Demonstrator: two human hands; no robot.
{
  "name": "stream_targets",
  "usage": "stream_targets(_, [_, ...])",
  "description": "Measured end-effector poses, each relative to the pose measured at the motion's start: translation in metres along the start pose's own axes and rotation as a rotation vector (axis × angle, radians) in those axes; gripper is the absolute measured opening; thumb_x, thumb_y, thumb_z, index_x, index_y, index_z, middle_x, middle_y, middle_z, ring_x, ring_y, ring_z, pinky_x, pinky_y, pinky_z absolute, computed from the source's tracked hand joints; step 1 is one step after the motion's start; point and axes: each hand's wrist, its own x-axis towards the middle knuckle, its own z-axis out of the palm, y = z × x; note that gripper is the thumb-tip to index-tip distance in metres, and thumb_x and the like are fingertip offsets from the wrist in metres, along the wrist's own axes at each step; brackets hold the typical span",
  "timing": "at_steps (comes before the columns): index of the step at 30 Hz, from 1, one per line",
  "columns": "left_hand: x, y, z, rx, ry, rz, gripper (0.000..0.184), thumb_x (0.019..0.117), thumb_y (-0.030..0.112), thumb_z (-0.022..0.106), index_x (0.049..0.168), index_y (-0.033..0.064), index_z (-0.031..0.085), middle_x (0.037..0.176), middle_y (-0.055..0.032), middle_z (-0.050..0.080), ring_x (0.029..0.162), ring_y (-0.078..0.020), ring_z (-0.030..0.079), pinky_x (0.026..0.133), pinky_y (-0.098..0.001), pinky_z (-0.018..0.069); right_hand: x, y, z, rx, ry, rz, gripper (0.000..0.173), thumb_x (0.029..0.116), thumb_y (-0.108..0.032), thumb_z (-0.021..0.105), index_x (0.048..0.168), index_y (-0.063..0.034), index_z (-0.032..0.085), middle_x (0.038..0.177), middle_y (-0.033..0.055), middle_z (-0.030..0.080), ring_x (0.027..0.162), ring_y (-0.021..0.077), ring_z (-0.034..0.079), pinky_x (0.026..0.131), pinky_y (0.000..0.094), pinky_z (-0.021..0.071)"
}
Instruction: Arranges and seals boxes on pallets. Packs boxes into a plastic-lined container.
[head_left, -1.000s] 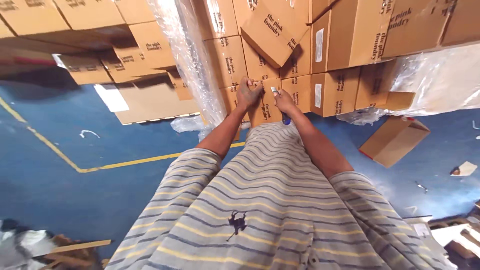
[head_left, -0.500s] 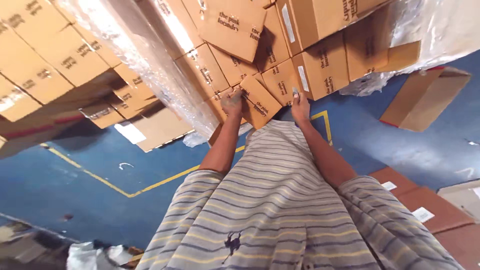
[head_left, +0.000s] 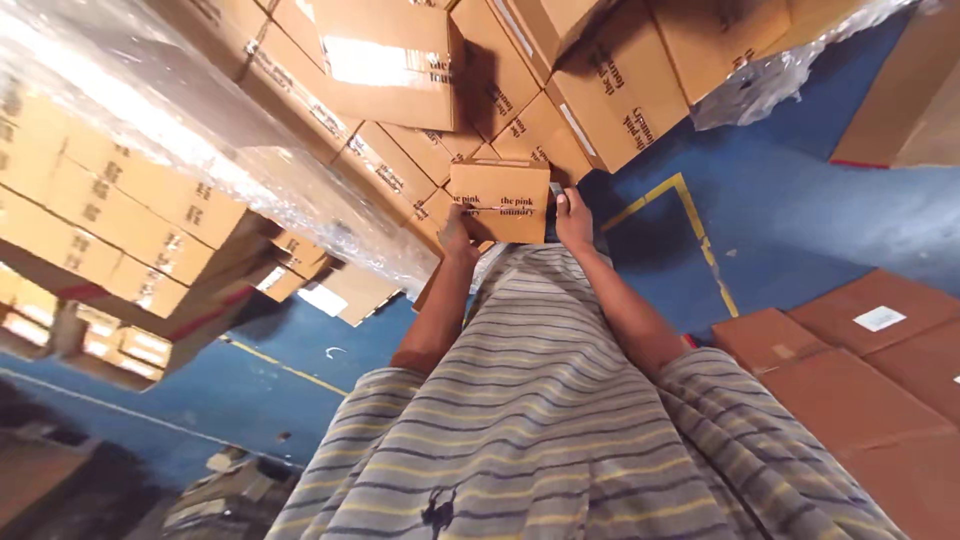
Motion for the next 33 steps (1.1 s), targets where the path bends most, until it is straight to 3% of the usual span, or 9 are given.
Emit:
stream_targets(12, [0.002,-0.001,-0.002,0.009,-0.027,0.003,0.054,0.0954,0.045,0.062,0.127,0.0017,0.058,0.106,-0.0184,0.066,0.097,-0.0309,0.065,0.085,-0.0513,0.0563,-0.002,0.007,0.004,-0.005,-0.021,-0.001,0.039,0.1110,-0.031,0.041,0.136,-0.0091,0.062,0.113,0.0195,0.072,0.106,0.0371,0.070,0.090,0.0602,0.0540])
stream_targets(16, [-0.001,0.000,0.001,-0.031,0.005,-0.034,0.056,0.0939,0.044,0.065,0.129,0.0015,0.057,0.109,-0.0196,0.066,0.097,-0.0320,0.066,0.082,-0.0519,0.0574,-0.015,0.016,-0.005,-0.284,-0.183,-0.104,0.037,0.1101,-0.031,0.043,0.132,-0.0105,0.065,0.112,0.0197,0.073,0.107,0.0401,0.070,0.092,0.0631,0.0520])
stream_targets(19, [-0.004,0.003,-0.002,-0.068,-0.041,-0.015,0.044,0.0967,0.037,0.060,0.122,0.0013,0.059,0.100,-0.0179,0.066,0.089,-0.0304,0.066,0.079,-0.0511,0.0574,-0.040,0.040,-0.014,-0.505,-0.304,-0.207,0.034,0.1077,-0.032,0.046,0.124,-0.0133,0.068,0.108,0.0182,0.074,0.107,0.0411,0.069,0.096,0.0670,0.0478])
stream_targets(22, [0.004,-0.012,-0.021,-0.173,-0.236,0.131,0.013,0.0981,0.020,0.045,0.100,0.0091,0.052,0.079,-0.0053,0.058,0.071,-0.0204,0.061,0.070,-0.0455,0.0565,-0.051,0.033,-0.029,-0.409,-0.021,-0.145,0.049,0.1048,-0.047,0.052,0.130,-0.0059,0.064,0.114,0.0231,0.071,0.102,0.0425,0.070,0.085,0.0646,0.0544])
stream_targets(25, [0.016,-0.033,-0.044,-0.232,-0.410,0.255,0.037,0.0955,0.009,0.042,0.132,0.0055,0.047,0.119,-0.0131,0.059,0.100,-0.0270,0.064,0.086,-0.0514,0.0573,-0.030,-0.012,-0.023,-0.449,0.101,-0.281,0.074,0.0902,-0.053,0.073,0.146,-0.0075,0.055,0.143,0.0229,0.055,0.095,0.0417,0.070,0.074,0.0591,0.0590])
stream_targets(28, [0.016,-0.044,-0.052,-0.241,-0.435,0.322,0.054,0.0901,-0.003,0.044,0.143,0.0056,0.040,0.136,-0.0163,0.053,0.105,-0.0269,0.064,0.084,-0.0482,0.0586,-0.001,-0.059,-0.006,-0.790,-0.147,-0.538,0.088,0.0897,-0.038,0.077,0.158,-0.0018,0.034,0.157,0.0273,0.038,0.102,0.0459,0.068,0.078,0.0587,0.0589])
stream_targets(30, [0.014,-0.045,-0.059,-0.269,-0.454,0.327,0.063,0.0883,-0.007,0.045,0.149,0.0056,0.034,0.144,-0.0172,0.049,0.111,-0.0264,0.063,0.087,-0.0466,0.0577,0.018,-0.084,-0.012,-0.917,-0.264,-0.679,0.071,0.0898,-0.035,0.073,0.147,0.0002,0.049,0.141,0.0261,0.054,0.097,0.0460,0.068,0.077,0.0627,0.0555])
stream_targets(32, [0.014,-0.049,-0.064,-0.258,-0.474,0.337,0.064,0.0889,-0.008,0.046,0.150,0.0057,0.034,0.146,-0.0166,0.050,0.110,-0.0243,0.064,0.086,-0.0444,0.0584,0.035,-0.103,-0.039,-0.804,-0.318,-0.670,0.038,0.0912,-0.038,0.065,0.112,-0.0064,0.071,0.105,0.0188,0.072,0.092,0.0407,0.070,0.075,0.0643,0.0527])
stream_targets(33, [0.013,-0.051,-0.064,-0.248,-0.468,0.346,0.061,0.0905,-0.006,0.046,0.149,0.0053,0.037,0.143,-0.0160,0.052,0.107,-0.0233,0.064,0.085,-0.0429,0.0585,0.044,-0.112,-0.057,-0.712,-0.337,-0.586,0.035,0.0957,-0.038,0.062,0.101,-0.0054,0.074,0.095,0.0191,0.072,0.090,0.0395,0.069,0.077,0.0649,0.0518])
